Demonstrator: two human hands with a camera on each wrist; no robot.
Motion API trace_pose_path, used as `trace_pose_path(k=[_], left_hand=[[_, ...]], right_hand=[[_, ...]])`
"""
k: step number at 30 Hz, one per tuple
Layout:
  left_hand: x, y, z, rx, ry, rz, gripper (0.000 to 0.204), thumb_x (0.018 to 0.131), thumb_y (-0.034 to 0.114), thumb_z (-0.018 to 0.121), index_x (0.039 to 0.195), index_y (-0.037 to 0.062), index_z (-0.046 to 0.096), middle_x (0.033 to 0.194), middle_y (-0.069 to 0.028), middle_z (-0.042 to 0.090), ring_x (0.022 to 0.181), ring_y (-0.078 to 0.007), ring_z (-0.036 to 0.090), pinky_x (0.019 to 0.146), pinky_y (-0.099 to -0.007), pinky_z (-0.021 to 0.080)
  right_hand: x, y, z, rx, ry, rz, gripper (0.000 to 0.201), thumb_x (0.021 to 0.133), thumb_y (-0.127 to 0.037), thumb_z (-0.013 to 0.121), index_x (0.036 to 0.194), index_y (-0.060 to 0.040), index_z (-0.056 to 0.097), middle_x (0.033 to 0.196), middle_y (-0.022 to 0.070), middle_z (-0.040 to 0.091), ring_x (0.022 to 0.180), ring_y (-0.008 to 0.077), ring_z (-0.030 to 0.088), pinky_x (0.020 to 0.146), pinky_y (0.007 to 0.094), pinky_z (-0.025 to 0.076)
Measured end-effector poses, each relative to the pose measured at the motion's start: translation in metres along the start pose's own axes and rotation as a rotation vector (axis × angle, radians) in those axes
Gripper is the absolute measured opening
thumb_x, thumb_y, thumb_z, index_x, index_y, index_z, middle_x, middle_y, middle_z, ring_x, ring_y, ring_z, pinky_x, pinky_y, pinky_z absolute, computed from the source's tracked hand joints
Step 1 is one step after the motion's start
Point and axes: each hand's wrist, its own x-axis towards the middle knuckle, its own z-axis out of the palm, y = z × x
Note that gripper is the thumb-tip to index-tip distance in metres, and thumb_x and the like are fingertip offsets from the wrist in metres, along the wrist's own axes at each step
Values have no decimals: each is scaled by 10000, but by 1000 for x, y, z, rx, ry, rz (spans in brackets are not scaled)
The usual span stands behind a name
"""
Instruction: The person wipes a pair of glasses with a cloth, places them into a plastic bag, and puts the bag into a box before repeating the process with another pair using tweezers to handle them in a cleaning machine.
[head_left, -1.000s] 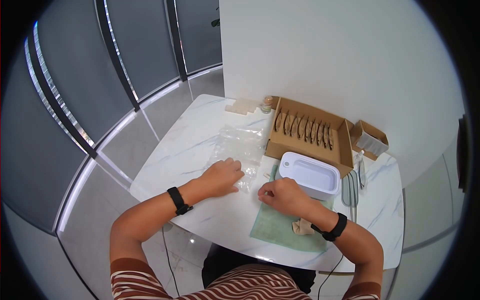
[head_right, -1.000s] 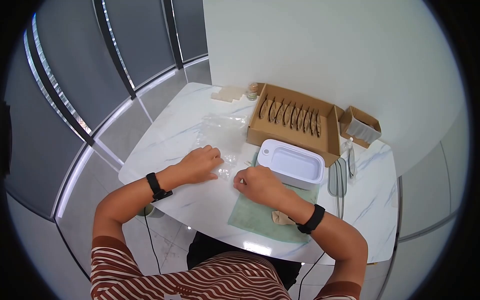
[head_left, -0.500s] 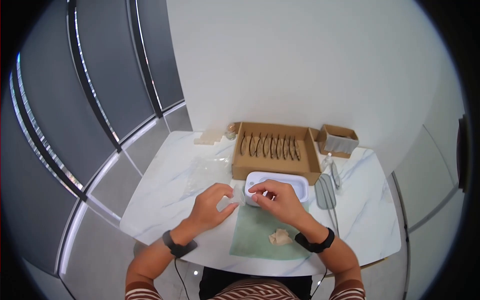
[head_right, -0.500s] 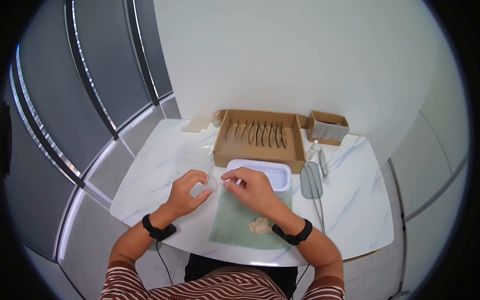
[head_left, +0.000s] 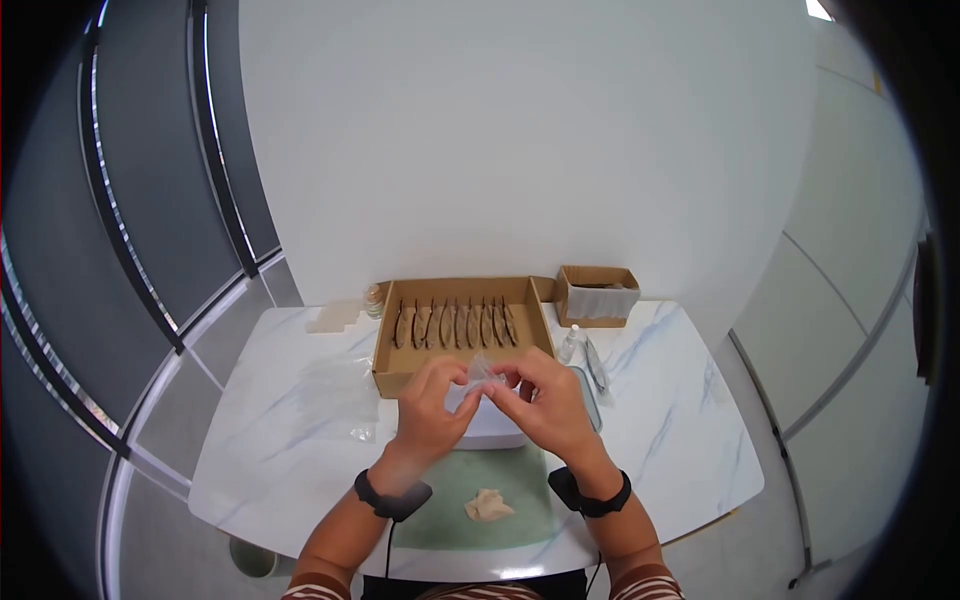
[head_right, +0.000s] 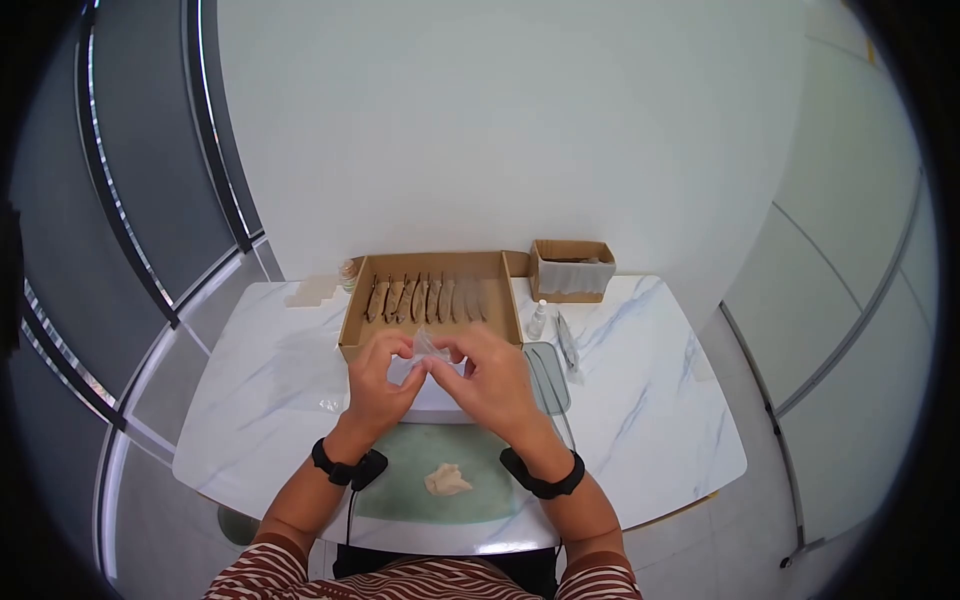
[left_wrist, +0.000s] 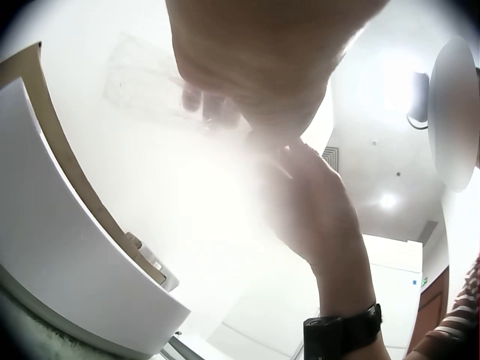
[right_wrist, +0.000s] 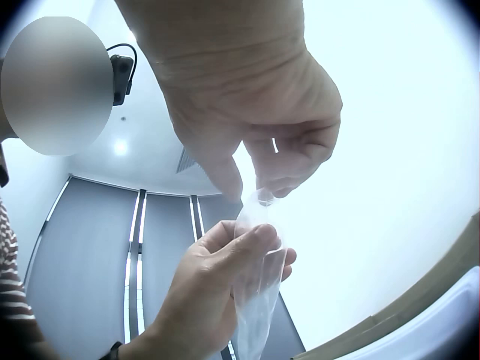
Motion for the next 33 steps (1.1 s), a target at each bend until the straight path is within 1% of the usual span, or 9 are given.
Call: trace_pose_path(k=[1, 3, 6, 9, 10, 12, 16, 18, 33], left_hand=[[-1, -3, 3, -5, -5, 0, 314, 775, 67, 824, 994, 45, 599, 961, -124, 662, 836, -328, 665, 731, -404, 544], [0, -7, 7, 20, -17, 14, 412, 775, 107, 831, 1118, 34, 615, 1048, -143, 669, 929, -347, 667, 799, -422, 543], [5, 0, 7, 44, -55, -33, 546, 782, 147, 832, 1258, 22, 595, 1146, -165, 662, 1021, -365, 657, 872, -444, 535], [-3, -8, 6, 72, -92, -50, 612, 766, 157, 832, 1310, 17, 589, 1208, -179, 650, 1079, -375, 645, 910, -448, 529], [-4, -8, 5, 74, -89, -58, 612, 766, 157, 832, 1310, 17, 589, 1208, -179, 650, 1079, -375, 645, 910, -448, 529], [-6, -6, 3, 66, -137, -59, 589, 754, 150, 828, 1282, 14, 604, 1185, -177, 655, 1054, -378, 648, 894, -450, 531], [-6, -2, 3, 62, -147, -64, 573, 752, 139, 816, 1271, 10, 611, 1166, -177, 660, 1036, -381, 650, 882, -450, 531], [-4, 1, 3, 90, -138, -27, 557, 766, 127, 801, 1273, 3, 608, 1148, -177, 665, 1019, -378, 654, 871, -452, 530], [-5, 9, -3, 94, -49, 10, 610, 778, 122, 790, 1325, -29, 564, 1132, -194, 675, 980, -388, 650, 845, -455, 521]], right_hand=[[0, 6, 1, -2, 3, 5, 197, 831, -182, 811, 976, -58, 762, 810, 72, 651, 581, 167, 594, 547, 297, 475], [2, 16, 5, 46, -52, 51, 136, 848, -128, 799, 916, -22, 745, 805, 30, 616, 611, 85, 530, 563, 247, 431], [5, 17, 9, 66, -59, 115, 133, 849, -132, 799, 885, -20, 739, 801, 33, 632, 623, 92, 545, 573, 257, 441], [4, 22, 17, 43, -123, 117, 128, 852, -134, 797, 888, -23, 744, 786, 39, 643, 623, 104, 557, 576, 265, 448], [3, 23, 19, 43, -130, 118, 128, 852, -134, 797, 888, -23, 744, 786, 39, 643, 623, 104, 557, 576, 265, 448], [2, 25, 22, -5, -148, 97, 157, 835, -202, 801, 900, -62, 769, 762, 74, 650, 607, 197, 618, 568, 328, 483], [1, 23, 19, 15, -153, 122, 161, 838, -210, 800, 898, -63, 774, 760, 75, 649, 612, 204, 624, 576, 329, 485], [0, 22, 17, 48, -153, 100, 131, 853, -137, 804, 899, -24, 756, 764, 45, 629, 635, 125, 566, 575, 279, 445], [-5, 8, 20, 119, -64, 48, 99, 858, -102, 790, 887, -13, 758, 828, 41, 632, 614, 83, 502, 541, 245, 383]])
